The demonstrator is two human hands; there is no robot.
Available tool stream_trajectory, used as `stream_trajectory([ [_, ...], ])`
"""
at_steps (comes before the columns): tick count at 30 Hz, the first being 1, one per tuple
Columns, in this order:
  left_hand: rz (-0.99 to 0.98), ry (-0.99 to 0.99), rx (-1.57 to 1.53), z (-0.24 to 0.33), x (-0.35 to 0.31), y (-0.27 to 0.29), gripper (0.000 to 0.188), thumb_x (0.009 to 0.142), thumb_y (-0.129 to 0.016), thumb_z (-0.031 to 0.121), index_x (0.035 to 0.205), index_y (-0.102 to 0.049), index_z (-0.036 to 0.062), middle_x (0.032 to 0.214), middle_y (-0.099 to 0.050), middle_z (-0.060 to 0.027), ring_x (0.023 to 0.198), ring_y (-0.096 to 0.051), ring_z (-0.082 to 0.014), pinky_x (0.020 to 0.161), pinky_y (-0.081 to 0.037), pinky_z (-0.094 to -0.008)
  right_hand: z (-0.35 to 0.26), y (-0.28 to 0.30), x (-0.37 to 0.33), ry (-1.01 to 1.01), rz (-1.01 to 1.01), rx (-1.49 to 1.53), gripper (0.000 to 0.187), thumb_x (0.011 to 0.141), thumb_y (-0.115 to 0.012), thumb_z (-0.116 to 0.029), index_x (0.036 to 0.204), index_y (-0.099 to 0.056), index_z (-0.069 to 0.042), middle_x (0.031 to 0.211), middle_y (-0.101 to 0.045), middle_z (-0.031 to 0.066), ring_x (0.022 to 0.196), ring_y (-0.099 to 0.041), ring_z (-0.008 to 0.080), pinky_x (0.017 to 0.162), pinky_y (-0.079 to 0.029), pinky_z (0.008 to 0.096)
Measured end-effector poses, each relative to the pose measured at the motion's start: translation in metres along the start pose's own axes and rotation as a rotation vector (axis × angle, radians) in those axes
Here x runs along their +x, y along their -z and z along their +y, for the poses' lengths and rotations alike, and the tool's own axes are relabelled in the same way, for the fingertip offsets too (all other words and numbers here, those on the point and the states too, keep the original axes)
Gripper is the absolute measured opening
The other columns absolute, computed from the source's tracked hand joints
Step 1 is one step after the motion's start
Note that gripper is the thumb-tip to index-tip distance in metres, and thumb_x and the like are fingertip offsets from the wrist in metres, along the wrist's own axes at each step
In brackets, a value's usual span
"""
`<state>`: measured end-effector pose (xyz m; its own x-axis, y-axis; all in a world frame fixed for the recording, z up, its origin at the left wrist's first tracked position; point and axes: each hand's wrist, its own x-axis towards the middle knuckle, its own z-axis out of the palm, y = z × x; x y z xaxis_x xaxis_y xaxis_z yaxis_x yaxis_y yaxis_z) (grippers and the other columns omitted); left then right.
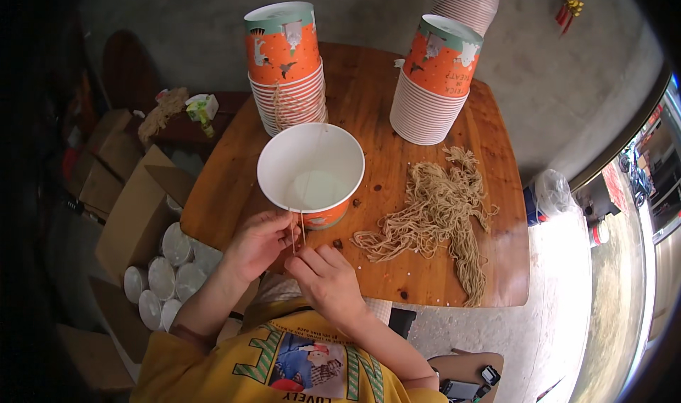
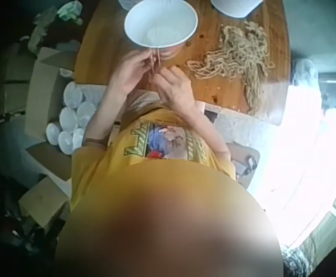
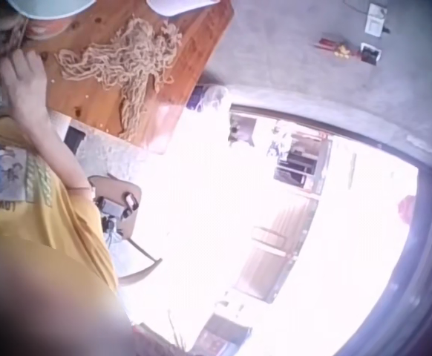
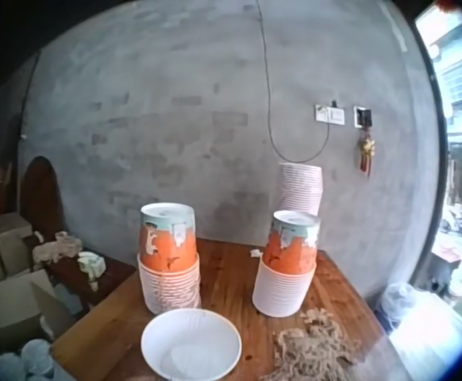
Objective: Assembling paper cups by threading a string through the bottom and adding fibrous material inside.
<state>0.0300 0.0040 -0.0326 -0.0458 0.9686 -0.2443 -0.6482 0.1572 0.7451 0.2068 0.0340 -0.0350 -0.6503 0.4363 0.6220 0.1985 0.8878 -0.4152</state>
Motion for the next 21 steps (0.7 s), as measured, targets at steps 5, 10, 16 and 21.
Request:
stream_trajectory([
  [5, 0.08, -0.043, 0.116, 0.01, 0.005, 0.004, 0.011, 0.095, -0.059, 0.016, 0.097, -0.064, 0.0061, 0.091, -0.062, -0.0005, 0.083, -0.057, -0.0089, 0.079, -0.045, -0.0245, 0.001, 0.004, 0.007, 0.073, -0.076, -0.099, 0.021, 0.069, -0.063, -0.006, 0.089, -0.056, -0.011, 0.081, -0.05, 0.0041, 0.074, -0.053, 0.0212, 0.064, -0.046, 0.0333],
  [10, 0.052, -0.038, 0.226, 0.015, 0.004, 0.001, 0.017, 0.094, -0.062, 0.019, 0.098, -0.064, 0.0027, 0.082, -0.059, -0.0004, 0.078, -0.053, -0.009, 0.072, -0.045, -0.0238, 0.002, 0.004, 0.009, 0.054, -0.043, -0.051, 0.028, 0.072, -0.064, -0.003, 0.099, -0.058, -0.009, 0.079, -0.054, 0.0052, 0.069, -0.056, 0.0238, 0.06, -0.048, 0.0345],
  [16, 0.132, -0.195, 0.543, 0.006, 0.004, 0.041, 0.013, 0.094, -0.059, 0.011, 0.104, -0.062, 0.0034, 0.094, -0.06, -0.0012, 0.09, -0.056, -0.0096, 0.083, -0.046, -0.0237, 0.02, 0.031, 0.019, -0.084, 0.047, -0.354, 0.061, 0.078, -0.07, -0.009, 0.135, -0.047, -0.011, 0.084, -0.058, 0.0059, 0.073, -0.061, 0.0221, 0.06, -0.052, 0.0351],
  [21, 0.147, -0.456, 0.908, 0.017, 0.02, 0.071, 0.029, 0.089, -0.058, 0.002, 0.117, -0.054, 0.0052, 0.114, -0.053, -0.0075, 0.102, -0.054, -0.0151, 0.088, -0.045, -0.0265, 0.054, 0.052, 0.054, -0.055, 0.101, -0.192, 0.02, 0.084, -0.066, -0.012, 0.105, -0.064, -0.01, 0.079, -0.056, 0.006, 0.072, -0.06, 0.0226, 0.059, -0.051, 0.0328],
])
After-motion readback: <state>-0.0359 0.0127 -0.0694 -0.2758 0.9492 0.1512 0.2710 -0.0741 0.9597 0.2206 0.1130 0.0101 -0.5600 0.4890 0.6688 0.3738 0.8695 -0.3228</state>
